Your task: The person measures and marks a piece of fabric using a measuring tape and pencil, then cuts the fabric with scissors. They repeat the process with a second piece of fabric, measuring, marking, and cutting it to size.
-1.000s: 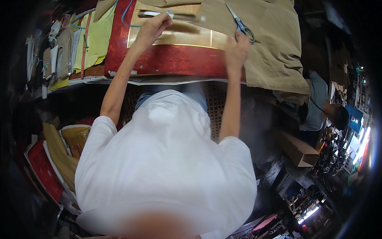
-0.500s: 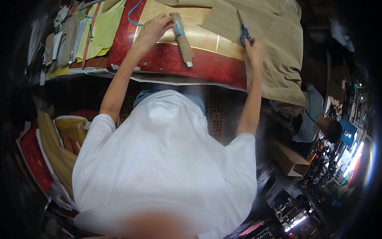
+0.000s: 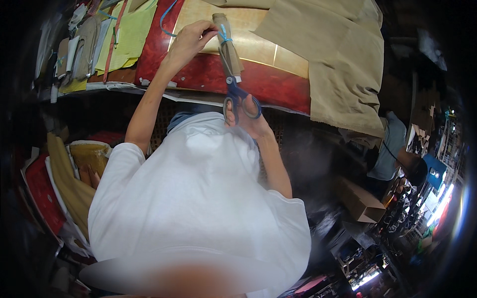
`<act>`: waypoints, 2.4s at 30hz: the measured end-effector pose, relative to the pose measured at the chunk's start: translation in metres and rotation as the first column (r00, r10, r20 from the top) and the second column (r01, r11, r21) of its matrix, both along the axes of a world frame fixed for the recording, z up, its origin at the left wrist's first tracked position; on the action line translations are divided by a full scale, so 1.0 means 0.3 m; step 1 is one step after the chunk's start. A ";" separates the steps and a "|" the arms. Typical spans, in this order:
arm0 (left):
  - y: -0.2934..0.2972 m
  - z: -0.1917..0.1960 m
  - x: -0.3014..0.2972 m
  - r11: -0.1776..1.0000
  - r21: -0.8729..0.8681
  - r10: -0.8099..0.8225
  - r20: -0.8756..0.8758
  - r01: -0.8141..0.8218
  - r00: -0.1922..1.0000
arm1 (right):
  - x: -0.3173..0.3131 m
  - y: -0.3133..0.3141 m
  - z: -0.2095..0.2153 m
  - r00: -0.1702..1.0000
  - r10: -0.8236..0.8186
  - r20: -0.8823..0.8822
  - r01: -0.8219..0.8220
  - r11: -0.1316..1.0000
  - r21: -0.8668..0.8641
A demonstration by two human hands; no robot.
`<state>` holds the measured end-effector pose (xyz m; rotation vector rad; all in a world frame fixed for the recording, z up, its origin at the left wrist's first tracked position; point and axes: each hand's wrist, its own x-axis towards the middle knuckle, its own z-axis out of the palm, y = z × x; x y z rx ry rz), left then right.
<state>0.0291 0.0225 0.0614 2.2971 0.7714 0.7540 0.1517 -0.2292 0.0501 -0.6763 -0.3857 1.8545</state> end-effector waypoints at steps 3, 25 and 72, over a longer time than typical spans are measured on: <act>-0.020 0.015 -0.011 1.000 -0.023 -0.009 0.005 0.009 1.000 | -0.009 0.040 -0.007 1.000 0.004 0.014 -0.005 0.999 0.051; 0.065 -0.090 -0.183 0.823 0.526 0.406 -0.282 -0.214 0.869 | 0.211 0.166 0.001 0.271 -0.227 0.935 0.354 0.927 0.123; 0.210 -0.205 -0.620 0.871 0.067 0.491 -0.119 -0.487 0.863 | -0.333 0.909 -0.103 0.391 -0.141 0.910 -0.128 0.970 0.206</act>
